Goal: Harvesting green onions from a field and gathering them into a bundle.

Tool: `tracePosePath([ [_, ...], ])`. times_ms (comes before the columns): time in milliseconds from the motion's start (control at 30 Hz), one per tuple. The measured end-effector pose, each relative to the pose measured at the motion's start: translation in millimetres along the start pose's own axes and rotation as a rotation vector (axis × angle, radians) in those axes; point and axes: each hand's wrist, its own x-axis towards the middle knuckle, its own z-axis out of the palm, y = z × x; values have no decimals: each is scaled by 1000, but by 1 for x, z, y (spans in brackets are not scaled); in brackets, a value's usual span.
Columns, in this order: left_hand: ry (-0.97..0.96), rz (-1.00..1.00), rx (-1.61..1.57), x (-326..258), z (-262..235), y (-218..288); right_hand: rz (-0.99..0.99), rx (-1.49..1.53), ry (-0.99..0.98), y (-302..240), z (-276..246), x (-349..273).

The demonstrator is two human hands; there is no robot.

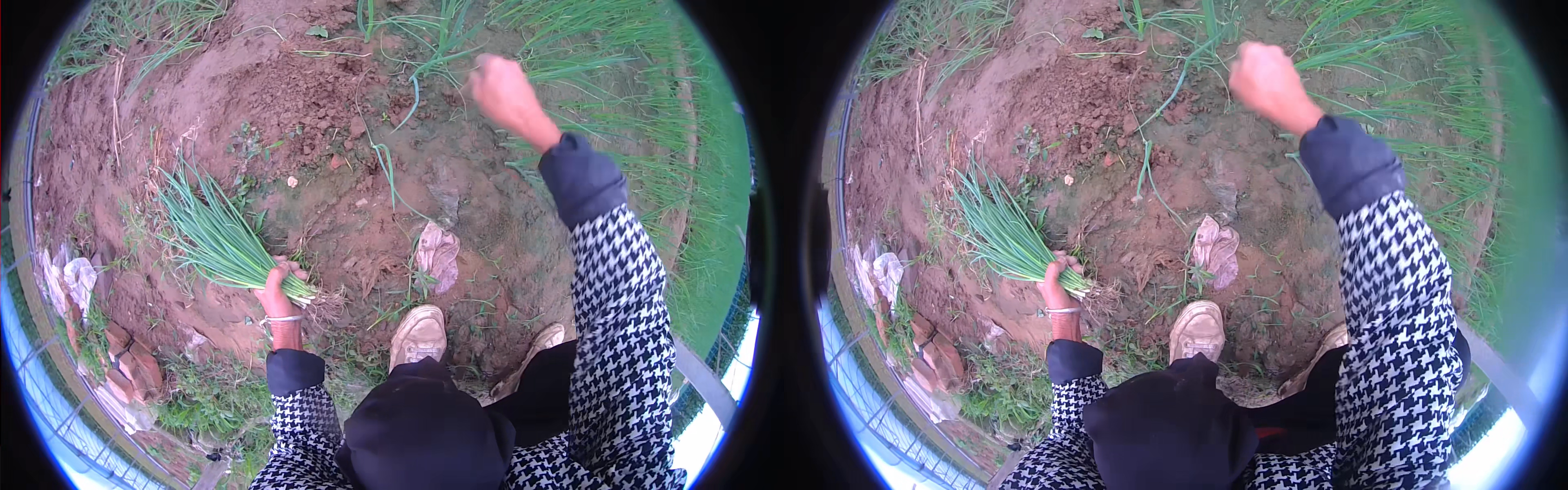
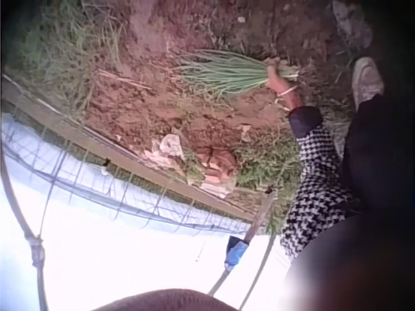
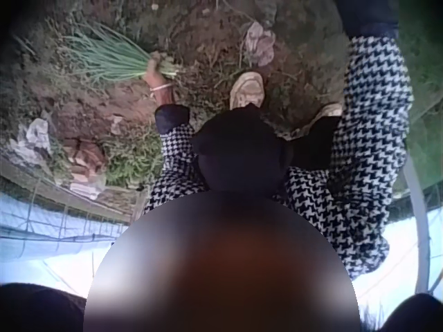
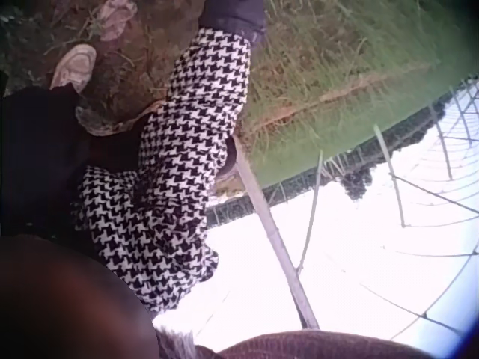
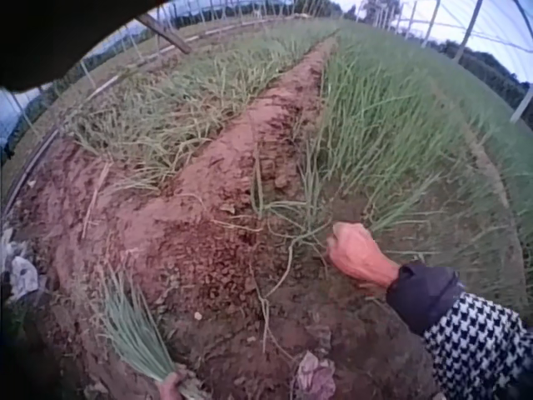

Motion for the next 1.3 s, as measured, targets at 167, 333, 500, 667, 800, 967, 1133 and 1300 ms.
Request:
tracePosePath([
  [167,13,6,-29,1,-2,-1,432,324,142,32,15,-45],
  [333,-13,28,-3,0,-3,-1,315,159,117,-24,30,-92],
  [500,-30,26,-25,3,-6,-7,139,81,62,-9,-37,-72],
  [667,-17,9,-12,1,-8,-5,162,113,-189,-28,-80,-80],
  [800,-15,20,-4,2,-1,-3,107,139,-211,-42,-50,-91],
  [967,-2,10,21,1,-2,1,-23,-46,-318,-68,-5,-105],
  [1133,11,-4,25,0,-1,-1,82,80,-226,-35,9,-46],
  [1300,3,14,10,-2,7,-2,222,291,-6,21,14,-90],
])
